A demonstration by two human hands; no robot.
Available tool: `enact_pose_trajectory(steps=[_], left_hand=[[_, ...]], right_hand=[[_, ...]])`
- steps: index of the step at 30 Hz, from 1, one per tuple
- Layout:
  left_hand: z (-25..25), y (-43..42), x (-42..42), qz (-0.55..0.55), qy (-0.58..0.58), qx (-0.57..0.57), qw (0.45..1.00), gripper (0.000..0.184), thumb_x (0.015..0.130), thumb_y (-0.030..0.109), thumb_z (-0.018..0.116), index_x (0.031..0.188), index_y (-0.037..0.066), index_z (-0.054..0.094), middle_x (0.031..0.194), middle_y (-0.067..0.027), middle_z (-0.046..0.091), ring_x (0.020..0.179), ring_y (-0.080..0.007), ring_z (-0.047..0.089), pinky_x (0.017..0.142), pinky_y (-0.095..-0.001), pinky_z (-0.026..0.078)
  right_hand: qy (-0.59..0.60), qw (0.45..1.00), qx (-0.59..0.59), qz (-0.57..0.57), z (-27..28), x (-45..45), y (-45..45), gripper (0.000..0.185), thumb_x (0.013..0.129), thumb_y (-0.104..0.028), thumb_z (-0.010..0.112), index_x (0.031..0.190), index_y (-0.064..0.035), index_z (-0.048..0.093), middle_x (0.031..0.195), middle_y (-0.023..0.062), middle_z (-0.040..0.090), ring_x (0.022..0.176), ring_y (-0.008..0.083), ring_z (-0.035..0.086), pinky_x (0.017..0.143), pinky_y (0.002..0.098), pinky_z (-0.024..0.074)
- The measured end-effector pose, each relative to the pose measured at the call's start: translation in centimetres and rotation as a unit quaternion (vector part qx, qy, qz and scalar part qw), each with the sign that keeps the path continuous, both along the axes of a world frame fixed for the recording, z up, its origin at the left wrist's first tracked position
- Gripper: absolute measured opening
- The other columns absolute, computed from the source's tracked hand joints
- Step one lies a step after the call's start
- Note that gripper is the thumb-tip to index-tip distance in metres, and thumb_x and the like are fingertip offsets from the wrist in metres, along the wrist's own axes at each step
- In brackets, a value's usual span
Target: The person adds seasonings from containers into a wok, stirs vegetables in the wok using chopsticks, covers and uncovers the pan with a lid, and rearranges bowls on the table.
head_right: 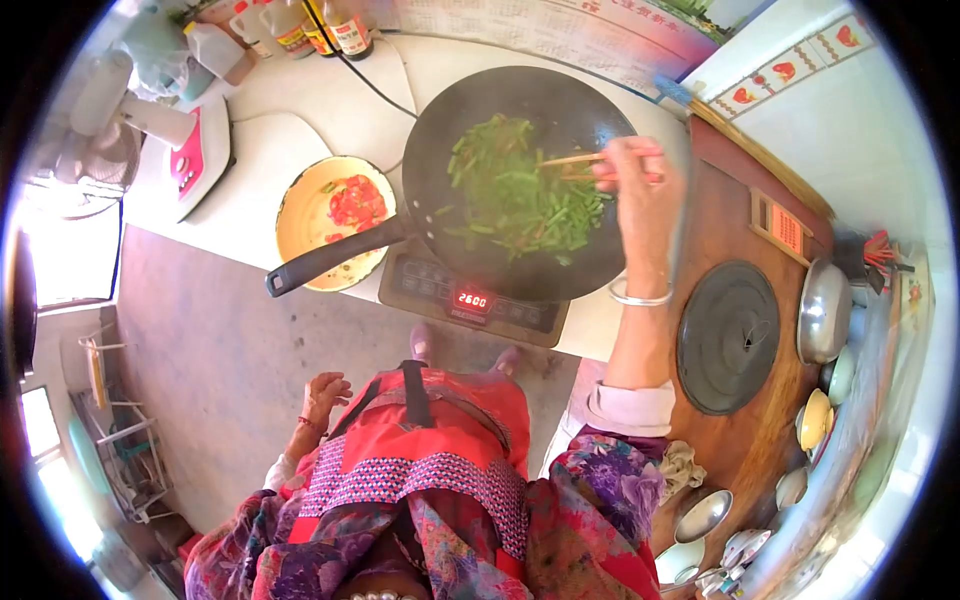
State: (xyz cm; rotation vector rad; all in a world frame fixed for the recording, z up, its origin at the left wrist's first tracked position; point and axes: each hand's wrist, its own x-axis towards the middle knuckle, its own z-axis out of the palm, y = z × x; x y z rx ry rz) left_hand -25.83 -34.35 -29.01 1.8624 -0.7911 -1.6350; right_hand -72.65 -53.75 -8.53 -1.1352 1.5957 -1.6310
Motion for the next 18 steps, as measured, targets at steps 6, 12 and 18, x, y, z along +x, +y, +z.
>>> enact_pose_trajectory(steps=[6, 12, 18], left_hand=[[-0.2, 0.6, 0.2, 0.001, 0.009, -0.005, 1.0, 0.029, 0.083, 0.012, 0.056, 0.104, -0.008, 0.056, 0.084, -0.0152, 0.063, 0.067, -0.0188, 0.063, 0.056, -0.0276, 0.053], [-1.2, 1.3, 1.3, 0.013, 0.006, -0.006, 1.0, 0.03, 0.083, 0.013, 0.055, 0.105, -0.008, 0.055, 0.084, -0.0152, 0.064, 0.068, -0.0194, 0.064, 0.056, -0.0271, 0.053], [-0.5, 0.5, 0.4, 0.002, 0.009, 0.006, 1.0, 0.031, 0.083, 0.013, 0.055, 0.105, -0.009, 0.054, 0.084, -0.0156, 0.063, 0.071, -0.0205, 0.064, 0.057, -0.0277, 0.053]], right_hand=[[0.035, 0.998, -0.052, -0.001, 1.3, 2.7, -4.7, 0.019, 0.085, -0.018, 0.059, 0.085, 0.0009, 0.061, 0.076, 0.0075, 0.064, 0.068, 0.0122, 0.061, 0.062, 0.0238, 0.0492], [0.05, 0.988, 0.043, 0.142, 0.1, 3.7, -4.0, 0.017, 0.085, -0.018, 0.057, 0.083, -0.001, 0.06, 0.073, 0.0062, 0.063, 0.064, 0.0115, 0.06, 0.059, 0.0239, 0.0486], [0.049, 0.989, -0.041, 0.136, 2.6, 9.0, -0.2, 0.013, 0.085, -0.014, 0.06, 0.082, -0.0018, 0.061, 0.072, 0.0064, 0.062, 0.065, 0.0109, 0.062, 0.056, 0.0227, 0.05]])
